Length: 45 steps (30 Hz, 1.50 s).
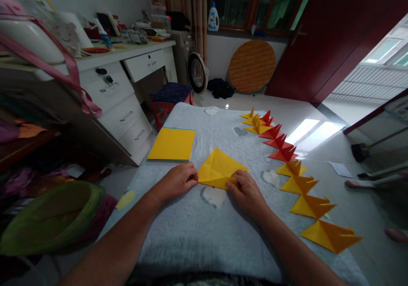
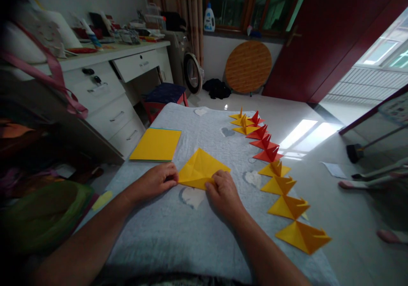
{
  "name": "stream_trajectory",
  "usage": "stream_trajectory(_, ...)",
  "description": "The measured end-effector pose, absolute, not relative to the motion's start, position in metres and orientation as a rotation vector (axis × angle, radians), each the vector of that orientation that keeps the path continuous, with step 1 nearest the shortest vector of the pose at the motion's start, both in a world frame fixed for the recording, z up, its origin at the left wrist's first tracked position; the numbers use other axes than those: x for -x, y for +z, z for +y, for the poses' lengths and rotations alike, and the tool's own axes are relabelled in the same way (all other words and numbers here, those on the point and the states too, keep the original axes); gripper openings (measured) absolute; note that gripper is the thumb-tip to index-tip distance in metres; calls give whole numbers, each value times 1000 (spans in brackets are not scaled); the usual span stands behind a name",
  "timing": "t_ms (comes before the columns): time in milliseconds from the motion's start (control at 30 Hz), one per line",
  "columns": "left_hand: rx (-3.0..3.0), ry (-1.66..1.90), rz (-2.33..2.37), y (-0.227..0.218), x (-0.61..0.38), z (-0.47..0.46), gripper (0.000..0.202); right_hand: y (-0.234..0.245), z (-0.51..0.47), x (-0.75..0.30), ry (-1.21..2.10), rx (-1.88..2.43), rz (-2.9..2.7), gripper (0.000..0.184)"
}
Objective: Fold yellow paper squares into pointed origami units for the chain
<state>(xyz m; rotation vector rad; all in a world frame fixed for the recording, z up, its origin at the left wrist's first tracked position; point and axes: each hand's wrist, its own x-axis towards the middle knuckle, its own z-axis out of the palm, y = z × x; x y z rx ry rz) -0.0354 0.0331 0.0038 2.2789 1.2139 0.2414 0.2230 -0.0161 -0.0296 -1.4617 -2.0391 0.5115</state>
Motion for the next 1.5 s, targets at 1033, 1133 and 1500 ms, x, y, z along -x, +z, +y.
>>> stream_trajectory(1033,-2126,271,1303,0,36,34,12,-32,-12,-215,413,1613,-1985,27)
stream_trajectory(1133,-2160,256,1318,0,35,34,12,-32,-13,-214,407,1614,-1980,26)
stream_trajectory(1500,-2187,192,1359,1,32,32,14,-31,-11,-213,400,1670,-1972,25)
